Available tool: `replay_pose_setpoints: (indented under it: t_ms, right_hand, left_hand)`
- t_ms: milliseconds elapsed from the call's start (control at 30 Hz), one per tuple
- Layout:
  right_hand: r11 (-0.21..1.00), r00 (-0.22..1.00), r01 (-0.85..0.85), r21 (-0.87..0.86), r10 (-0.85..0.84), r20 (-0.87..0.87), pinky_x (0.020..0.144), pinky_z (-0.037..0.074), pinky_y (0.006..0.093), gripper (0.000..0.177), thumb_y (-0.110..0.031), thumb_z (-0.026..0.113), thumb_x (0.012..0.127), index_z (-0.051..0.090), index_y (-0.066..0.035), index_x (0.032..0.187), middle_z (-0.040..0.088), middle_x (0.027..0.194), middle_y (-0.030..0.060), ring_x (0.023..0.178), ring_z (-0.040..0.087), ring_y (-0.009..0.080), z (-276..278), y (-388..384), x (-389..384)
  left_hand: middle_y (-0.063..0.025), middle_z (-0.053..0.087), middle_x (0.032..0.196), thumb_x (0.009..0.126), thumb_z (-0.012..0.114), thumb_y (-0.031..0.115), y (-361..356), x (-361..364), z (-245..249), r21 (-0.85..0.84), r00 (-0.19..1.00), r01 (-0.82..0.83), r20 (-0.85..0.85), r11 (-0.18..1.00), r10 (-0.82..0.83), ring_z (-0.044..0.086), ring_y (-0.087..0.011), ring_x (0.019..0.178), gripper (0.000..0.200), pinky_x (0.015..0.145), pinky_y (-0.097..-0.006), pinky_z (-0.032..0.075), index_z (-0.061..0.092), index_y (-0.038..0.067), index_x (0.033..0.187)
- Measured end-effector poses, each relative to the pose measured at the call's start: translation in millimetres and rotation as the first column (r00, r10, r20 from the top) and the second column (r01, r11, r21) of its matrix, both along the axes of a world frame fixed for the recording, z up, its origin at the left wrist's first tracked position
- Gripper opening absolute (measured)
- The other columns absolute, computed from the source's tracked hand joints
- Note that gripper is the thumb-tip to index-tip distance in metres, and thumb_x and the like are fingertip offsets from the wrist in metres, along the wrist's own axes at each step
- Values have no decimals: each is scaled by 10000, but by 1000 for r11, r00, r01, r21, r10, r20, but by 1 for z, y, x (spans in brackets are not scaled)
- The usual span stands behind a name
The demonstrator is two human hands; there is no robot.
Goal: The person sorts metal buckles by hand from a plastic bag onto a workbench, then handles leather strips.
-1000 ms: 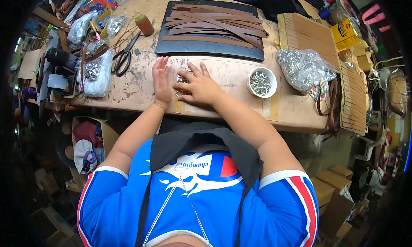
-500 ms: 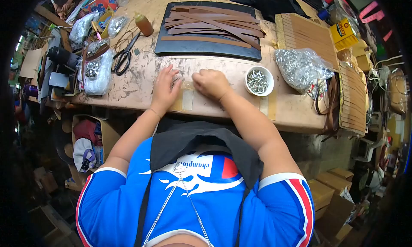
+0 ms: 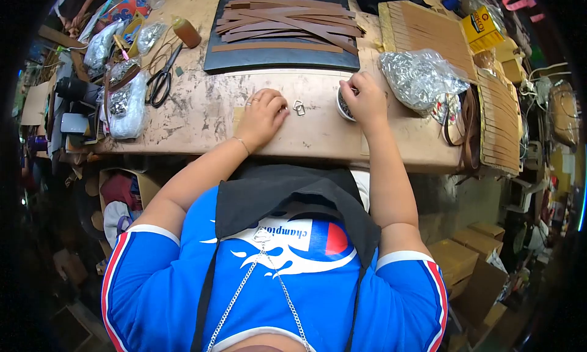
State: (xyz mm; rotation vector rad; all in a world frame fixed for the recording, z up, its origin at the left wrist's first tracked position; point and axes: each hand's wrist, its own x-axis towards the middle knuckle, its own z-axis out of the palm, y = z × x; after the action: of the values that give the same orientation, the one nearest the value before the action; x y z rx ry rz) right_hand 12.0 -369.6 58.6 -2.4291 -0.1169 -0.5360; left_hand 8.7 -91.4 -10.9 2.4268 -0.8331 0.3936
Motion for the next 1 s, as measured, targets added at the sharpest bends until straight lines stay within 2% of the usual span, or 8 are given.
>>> replay_pose_setpoints:
  t_ms: [100,233,333,467,633,767,867,1000]
  right_hand:
    - [1000,999,6,-6,-5,49,689,499,395,256,-249,759,866,640,-53,753,633,815,84,744,612,309,-3,2,-3]
    - [988,992,15,-156,5,127,753,491,404,279,-286,728,889,649,-51,762,640,839,88,797,605,316,-1,-2,-3]
    - [998,985,-8,-63,19,173,795,476,417,315,-318,673,932,655,-43,781,640,860,93,834,599,323,-7,-11,-2]
    - [975,991,-100,197,81,103,734,480,400,296,-276,624,985,648,-39,810,626,860,118,800,597,333,-1,-13,-7]
    - [996,962,51,-75,-29,271,635,487,394,178,-151,664,967,637,-27,842,615,830,146,691,590,322,8,-18,-16]
    - [998,959,33,-58,-15,282,632,489,399,174,-148,671,965,635,-16,858,619,834,147,690,592,324,5,-25,-30]
    - [1000,966,3,-3,-2,258,690,497,421,167,-132,684,949,631,-12,846,633,839,133,753,611,323,1,-29,-34]
    - [967,980,29,-253,23,200,927,497,455,411,-331,804,828,665,-116,1149,623,1210,131,1117,579,360,0,-21,-40]
  left_hand:
    - [-97,566,1018,891,659,161,1,-4,2,-4,998,-67,20,998,67,538,-330,1020,112,914,-462,437,599,99,962]
    - [-105,568,1023,889,658,146,2,-3,0,17,997,-78,6,997,78,535,-334,1009,119,905,-459,438,591,95,972]
    - [-93,572,1079,905,643,184,8,3,-5,-75,993,-36,-118,997,27,549,-316,1076,189,967,-470,436,599,122,1078]
    - [-72,622,1158,907,660,180,-2,-1,15,-72,990,124,70,990,-119,568,-304,1131,296,1008,-447,434,642,157,1202]
    - [-39,650,1164,920,664,174,-18,0,13,12,959,272,77,962,-272,584,-290,1145,233,1011,-421,446,689,155,1151]
    - [-22,660,1161,912,663,180,8,-5,22,153,989,143,-66,978,-135,591,-266,1169,187,1000,-425,449,696,143,1092]
    - [-40,645,1141,888,673,173,36,-2,19,72,986,157,50,985,-161,585,-280,1140,164,995,-429,450,674,119,1043]
    - [-58,626,1176,897,663,168,56,-13,17,98,978,199,42,975,-204,555,-302,1150,190,1006,-440,427,670,121,1081]
